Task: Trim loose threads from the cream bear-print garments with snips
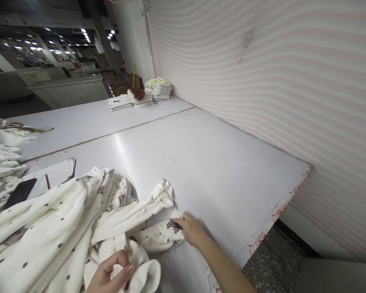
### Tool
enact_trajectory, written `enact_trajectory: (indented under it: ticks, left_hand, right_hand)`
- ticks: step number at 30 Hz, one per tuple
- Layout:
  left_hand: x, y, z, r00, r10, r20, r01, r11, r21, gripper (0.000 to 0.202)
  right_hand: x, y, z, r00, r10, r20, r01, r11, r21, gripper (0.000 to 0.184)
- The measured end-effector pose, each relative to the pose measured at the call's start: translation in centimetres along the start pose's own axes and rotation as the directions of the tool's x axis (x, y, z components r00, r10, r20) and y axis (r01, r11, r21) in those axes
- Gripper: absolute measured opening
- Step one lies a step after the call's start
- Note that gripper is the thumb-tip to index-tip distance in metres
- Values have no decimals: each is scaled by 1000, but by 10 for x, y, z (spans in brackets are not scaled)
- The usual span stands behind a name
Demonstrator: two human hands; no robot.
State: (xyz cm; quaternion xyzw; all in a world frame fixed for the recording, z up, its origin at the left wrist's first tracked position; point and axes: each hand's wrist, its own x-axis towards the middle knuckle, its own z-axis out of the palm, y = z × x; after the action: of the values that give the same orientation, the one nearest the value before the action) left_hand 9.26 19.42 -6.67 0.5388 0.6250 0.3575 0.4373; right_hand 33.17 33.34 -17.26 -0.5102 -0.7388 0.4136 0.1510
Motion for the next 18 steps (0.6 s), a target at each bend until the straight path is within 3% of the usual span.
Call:
enact_trajectory:
  ticks: [2, 5, 9, 11, 14, 18]
  left_hand:
    - [4, 0, 4, 994, -102, 50, 102, 995, 3, 18]
    - [11, 0, 20, 981, -126, 147, 113, 989, 90, 17]
    - [24, 9, 43, 987, -152, 52, 147, 984, 98, 24]
    - [28, 15, 47, 989, -144, -22, 146, 984, 104, 15]
    - [24, 16, 47, 989, -70, -129, 90, 984, 157, 5]
    - [8, 8, 45, 933, 219, -285, -155, 961, 230, 7]
  right_hand:
    - [2, -6, 1, 1000, -16, 17, 16, 1000, 10, 38]
    - [-6, -24, 0, 1000, -20, -6, 20, 997, 69, 20]
    - [-31, -59, -2, 1000, -7, -12, 9, 979, 204, 14]
    - [-44, -77, -3, 1000, -14, -1, 14, 965, 261, 15]
    - [-55, -97, -8, 998, -16, -54, 32, 956, 292, 16]
    - [-59, -107, -11, 973, -85, -215, 131, 969, 208, 11]
